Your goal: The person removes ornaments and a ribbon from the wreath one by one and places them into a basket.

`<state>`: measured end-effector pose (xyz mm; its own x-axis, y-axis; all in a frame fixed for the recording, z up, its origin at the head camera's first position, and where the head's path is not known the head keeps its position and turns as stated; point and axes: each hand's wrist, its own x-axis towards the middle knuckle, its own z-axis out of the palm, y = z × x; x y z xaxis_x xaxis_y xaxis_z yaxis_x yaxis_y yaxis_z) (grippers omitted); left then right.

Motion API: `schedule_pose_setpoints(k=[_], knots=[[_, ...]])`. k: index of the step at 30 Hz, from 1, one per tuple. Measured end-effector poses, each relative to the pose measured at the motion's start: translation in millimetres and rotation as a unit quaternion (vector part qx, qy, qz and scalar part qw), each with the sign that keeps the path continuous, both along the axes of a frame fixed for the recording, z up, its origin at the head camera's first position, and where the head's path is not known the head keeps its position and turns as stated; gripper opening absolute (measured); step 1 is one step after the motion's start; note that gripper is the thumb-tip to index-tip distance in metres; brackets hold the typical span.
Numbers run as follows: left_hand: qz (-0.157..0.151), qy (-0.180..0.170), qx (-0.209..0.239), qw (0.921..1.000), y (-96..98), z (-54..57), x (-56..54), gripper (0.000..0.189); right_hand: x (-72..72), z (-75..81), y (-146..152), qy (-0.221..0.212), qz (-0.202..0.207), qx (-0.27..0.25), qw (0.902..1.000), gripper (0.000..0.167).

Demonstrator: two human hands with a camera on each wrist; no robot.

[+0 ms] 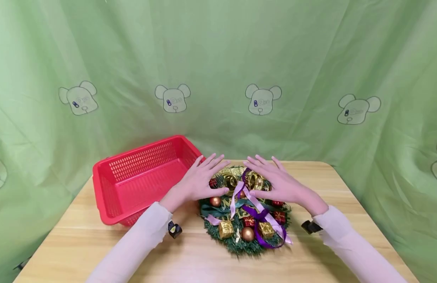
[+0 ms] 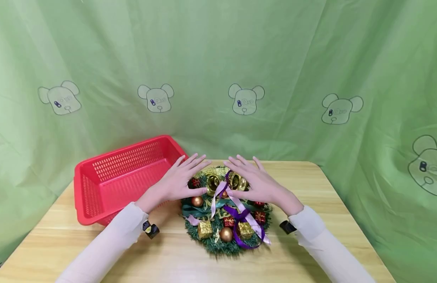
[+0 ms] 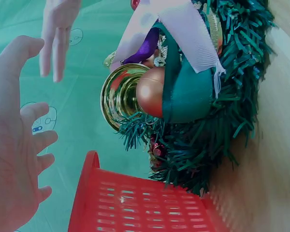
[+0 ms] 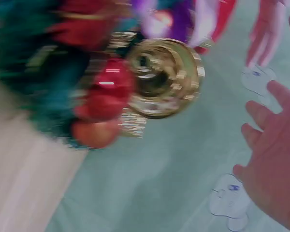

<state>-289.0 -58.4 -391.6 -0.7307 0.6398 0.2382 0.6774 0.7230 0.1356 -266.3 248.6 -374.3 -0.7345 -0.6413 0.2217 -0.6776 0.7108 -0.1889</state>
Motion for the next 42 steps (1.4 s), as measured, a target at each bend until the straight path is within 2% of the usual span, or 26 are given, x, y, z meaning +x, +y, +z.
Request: schedule_pose_setpoints(k=[4, 9, 20, 33, 37, 42], knots=[[-0.004, 0.003, -0.002, 1.0, -0.6, -2.0, 0.4, 0.087, 5.3, -11.8, 8.5, 0.016, 0.025, 0.005, 0.9995, 0.089], [-0.011, 0.009, -0.001, 0.9999, -2.2, -6.4, 0.8, 0.087, 6.4, -20.2, 20.9, 0.043, 0.015, 0.001, 0.999, 0.089], [-0.019, 0.016, -0.005, 0.9997, -3.4, -15.0, 0.4, 0.087, -18.3, -42.3, 46.1, 0.052, -0.036, -0.017, 0.9979, 0.08], [-0.012, 0.017, -0.003, 0.9998, -5.6, -14.9, -1.0, 0.085, -52.6, -52.3, 77.1, 0.016, -0.076, -0.034, 0.9964, 0.064], [-0.014, 0.008, 0.003, 0.9999, -6.7, -16.5, -0.2, 0.086, -51.5, -57.6, 80.2, -0.009, -0.077, -0.036, 0.9963, 0.069], [-0.009, 0.0, 0.002, 1.0, -10.0, -17.4, -0.4, 0.086, -44.5, -61.8, 73.8, -0.034, -0.059, -0.031, 0.9972, 0.072]])
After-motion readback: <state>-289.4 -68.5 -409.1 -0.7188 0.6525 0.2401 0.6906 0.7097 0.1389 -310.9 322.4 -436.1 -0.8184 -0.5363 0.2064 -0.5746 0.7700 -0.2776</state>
